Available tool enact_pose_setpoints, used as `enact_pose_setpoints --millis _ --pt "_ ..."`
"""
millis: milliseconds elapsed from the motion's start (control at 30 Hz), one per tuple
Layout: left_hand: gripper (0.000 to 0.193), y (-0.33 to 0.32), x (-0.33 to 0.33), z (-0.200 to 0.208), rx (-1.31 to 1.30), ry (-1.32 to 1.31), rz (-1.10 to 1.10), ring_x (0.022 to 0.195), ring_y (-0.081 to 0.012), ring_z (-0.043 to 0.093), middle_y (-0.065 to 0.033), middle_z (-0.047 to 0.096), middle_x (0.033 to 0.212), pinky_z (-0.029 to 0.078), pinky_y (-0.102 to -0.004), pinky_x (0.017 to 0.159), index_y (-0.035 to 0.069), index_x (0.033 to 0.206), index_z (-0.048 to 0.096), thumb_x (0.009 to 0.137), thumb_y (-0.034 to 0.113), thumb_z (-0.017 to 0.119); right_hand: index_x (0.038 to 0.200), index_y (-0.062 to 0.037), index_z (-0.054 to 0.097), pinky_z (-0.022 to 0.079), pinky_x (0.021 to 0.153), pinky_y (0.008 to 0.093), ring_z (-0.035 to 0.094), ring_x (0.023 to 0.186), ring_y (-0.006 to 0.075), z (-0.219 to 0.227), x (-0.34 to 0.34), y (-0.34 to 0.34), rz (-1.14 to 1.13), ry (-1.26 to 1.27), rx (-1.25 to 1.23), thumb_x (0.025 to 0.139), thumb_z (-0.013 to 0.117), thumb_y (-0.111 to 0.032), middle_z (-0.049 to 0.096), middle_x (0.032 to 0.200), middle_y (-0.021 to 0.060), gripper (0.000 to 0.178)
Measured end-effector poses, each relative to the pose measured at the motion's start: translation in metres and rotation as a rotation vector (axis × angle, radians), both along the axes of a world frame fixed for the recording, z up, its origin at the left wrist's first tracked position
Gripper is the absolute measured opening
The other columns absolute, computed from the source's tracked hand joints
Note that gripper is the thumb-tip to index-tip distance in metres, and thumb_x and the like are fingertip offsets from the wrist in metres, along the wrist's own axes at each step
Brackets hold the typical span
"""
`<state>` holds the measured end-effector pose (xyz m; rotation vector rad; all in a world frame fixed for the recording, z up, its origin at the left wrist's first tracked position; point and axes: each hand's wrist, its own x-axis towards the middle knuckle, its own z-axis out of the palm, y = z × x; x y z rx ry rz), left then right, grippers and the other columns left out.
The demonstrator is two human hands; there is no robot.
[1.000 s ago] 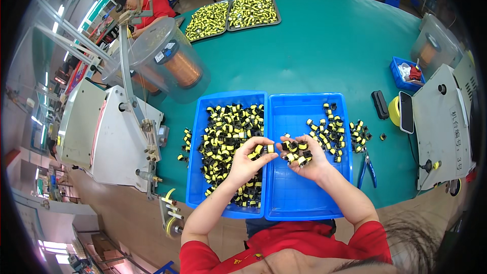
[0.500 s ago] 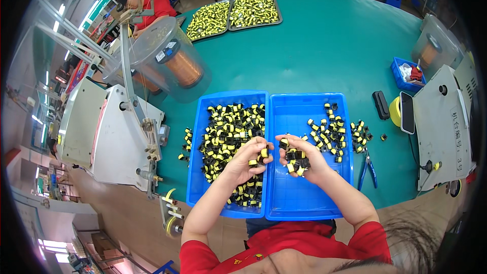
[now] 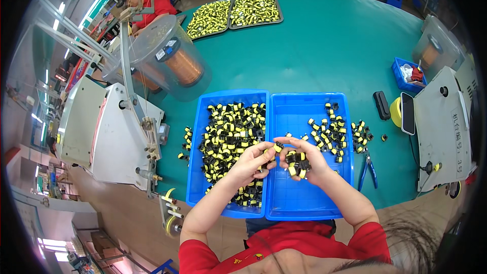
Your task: Assembling small electronic components and placing them into sorting bins on a production floor.
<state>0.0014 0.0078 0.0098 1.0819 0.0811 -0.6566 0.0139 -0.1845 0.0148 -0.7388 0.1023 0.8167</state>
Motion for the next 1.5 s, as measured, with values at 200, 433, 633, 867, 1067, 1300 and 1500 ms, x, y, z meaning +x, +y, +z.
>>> enact_pose_setpoints --millis 200,433,633,867,1067,1300,1500 --pt "0.025 0.011 0.007 0.010 0.651 -0.682 0.283 0.072 -0.0108 0.050 -0.0073 0.054 0.092 0.033 -0.0193 0.043 0.005 0.110 0.054 0.087 0.010 0.059 0.110 0.0000 0.053 0.040 0.042 0.0224 0.055 0.081 0.0214 -0.026 0.012 -0.004 -0.156 0.427 0.139 0.085 0.047 -0.019 0.055 0.094 0.0113 0.033" --pt "0.020 0.033 0.017 0.017 1.507 -1.158 0.660 0.081 -0.0282 0.056 -0.0123 0.053 0.094 0.048 -0.0341 0.066 0.003 0.094 0.057 0.075 0.004 0.062 0.108 0.0006 0.053 0.041 0.048 0.0219 0.053 0.082 0.0208 -0.026 0.012 -0.002 -0.127 0.445 0.131 0.082 0.048 -0.014 0.054 0.096 0.0121 0.031" --pt "0.007 0.041 0.016 0.018 1.605 -1.178 0.500 0.093 -0.0297 0.054 -0.0100 0.055 0.088 0.042 -0.0379 0.079 0.003 0.071 0.054 0.072 0.007 0.060 0.110 0.0007 0.052 0.041 0.048 0.0220 0.053 0.082 0.0207 -0.026 0.010 -0.001 -0.073 0.427 0.099 0.082 0.047 -0.014 0.055 0.098 0.0120 0.032" --pt "0.014 0.013 0.010 0.014 0.950 -1.161 0.260 0.097 -0.0255 0.057 -0.0092 0.061 0.092 0.044 -0.0352 0.083 0.002 0.082 0.059 0.071 0.004 0.069 0.115 -0.0016 0.051 0.040 0.044 0.0212 0.055 0.079 0.0194 -0.021 0.007 0.000 -0.038 0.264 0.083 0.082 0.047 -0.013 0.056 0.098 0.0117 0.035" --pt "0.033 -0.002 0.001 0.005 0.817 -1.041 0.020 0.094 -0.0226 0.058 -0.0127 0.055 0.110 0.046 -0.0326 0.082 0.002 0.109 0.058 0.078 0.009 0.067 0.117 -0.0052 0.048 0.039 0.040 0.0209 0.059 0.075 0.0173 -0.016 0.001 0.003 -0.036 0.191 0.053 0.086 0.051 -0.013 0.057 0.099 0.0102 0.033" --pt "0.026 0.000 0.002 -0.002 0.569 -0.860 0.120 0.095 -0.0160 0.057 -0.0098 0.055 0.111 0.045 -0.0282 0.083 0.000 0.109 0.058 0.083 0.000 0.059 0.112 -0.0074 0.050 0.038 0.040 0.0212 0.060 0.075 0.0175 -0.008 -0.001 0.005 -0.066 0.151 -0.023 0.087 0.055 -0.016 0.059 0.096 0.0086 0.027" --pt "0.039 0.005 0.005 0.007 -0.038 -0.324 0.188 0.097 -0.0169 0.056 -0.0096 0.056 0.110 0.046 -0.0291 0.086 -0.003 0.128 0.045 0.094 0.017 0.050 0.102 -0.0053 0.054 0.044 0.048 0.0240 0.058 0.085 0.0195 -0.019 0.005 0.002 -0.193 0.243 0.050 0.086 0.054 -0.011 0.058 0.094 0.0086 0.017"
